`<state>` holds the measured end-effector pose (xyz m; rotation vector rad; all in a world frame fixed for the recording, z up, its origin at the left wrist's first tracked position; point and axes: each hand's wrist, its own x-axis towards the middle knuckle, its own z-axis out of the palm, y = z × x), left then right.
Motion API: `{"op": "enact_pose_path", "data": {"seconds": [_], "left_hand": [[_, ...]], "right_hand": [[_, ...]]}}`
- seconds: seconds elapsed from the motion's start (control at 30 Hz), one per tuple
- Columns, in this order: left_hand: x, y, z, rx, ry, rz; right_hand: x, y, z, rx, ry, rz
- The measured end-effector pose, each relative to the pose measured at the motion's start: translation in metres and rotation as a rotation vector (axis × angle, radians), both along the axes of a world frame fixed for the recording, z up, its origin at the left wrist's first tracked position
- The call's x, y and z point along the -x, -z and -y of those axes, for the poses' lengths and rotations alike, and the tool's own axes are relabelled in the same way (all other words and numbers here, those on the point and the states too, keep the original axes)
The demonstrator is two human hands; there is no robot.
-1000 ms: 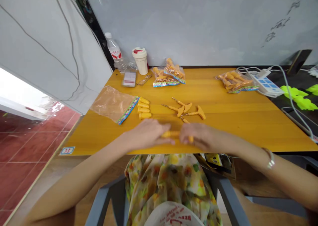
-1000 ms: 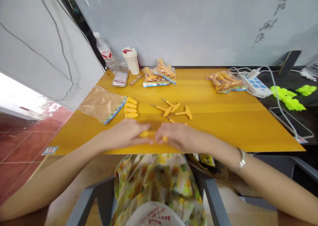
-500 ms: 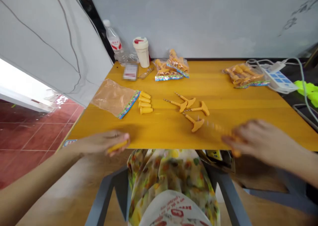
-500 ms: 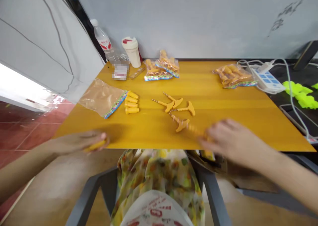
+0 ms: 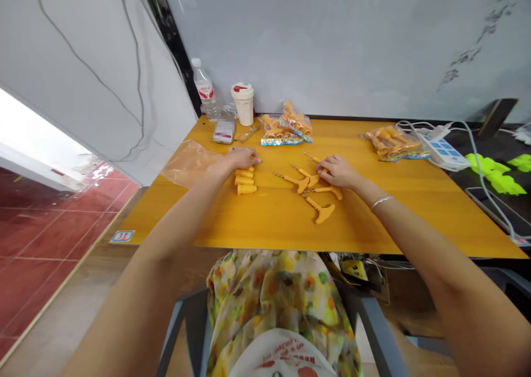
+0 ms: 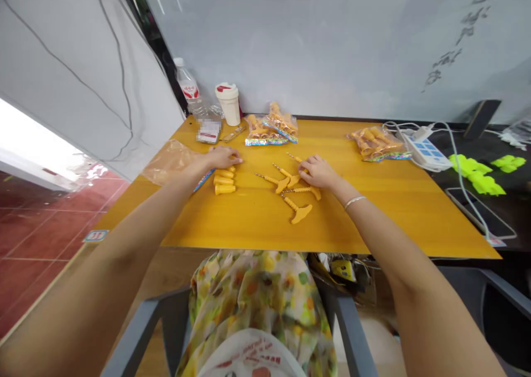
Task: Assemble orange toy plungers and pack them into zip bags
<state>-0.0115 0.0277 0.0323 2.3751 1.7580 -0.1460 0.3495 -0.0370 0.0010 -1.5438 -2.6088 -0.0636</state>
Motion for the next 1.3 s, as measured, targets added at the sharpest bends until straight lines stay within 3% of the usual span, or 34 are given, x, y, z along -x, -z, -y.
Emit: {"op": "enact_pose_path", "data": {"seconds": [0.13, 0.3, 0.5, 0.63, 0.8, 1.07, 1.3], "left_hand": [[0.007, 0.004, 0.010, -0.112, 0.024, 0.097], [-0.003, 0.004, 0.060, -0.385, 0.189, 0.342], [-0.033, 0.025, 0.136, -0.466, 0.469, 0.393], [-0.042, 0.045, 0.157, -0.504, 0.543, 0.341], [-0.042, 0.053, 0.160, -0.495, 0.503, 0.336], [-0.041, 0.050, 0.179, -0.456, 0.215, 0.311], [-0.040, 0.051, 0.170, -0.464, 0.244, 0.312]], "right_hand": [[-0.003, 0.005, 0.006, -0.026, -0.086, -0.132], [-0.008, 0.011, 0.021, -0.095, -0.047, -0.280], [-0.036, 0.024, 0.041, -0.129, 0.282, -0.320], [-0.051, 0.032, 0.061, -0.058, 0.512, -0.177], [-0.040, 0.029, 0.089, -0.001, 0.570, -0.105], [-0.008, 0.027, 0.118, -0.077, 0.674, -0.168], [0.014, 0.022, 0.116, -0.111, 0.742, -0.161]]}}
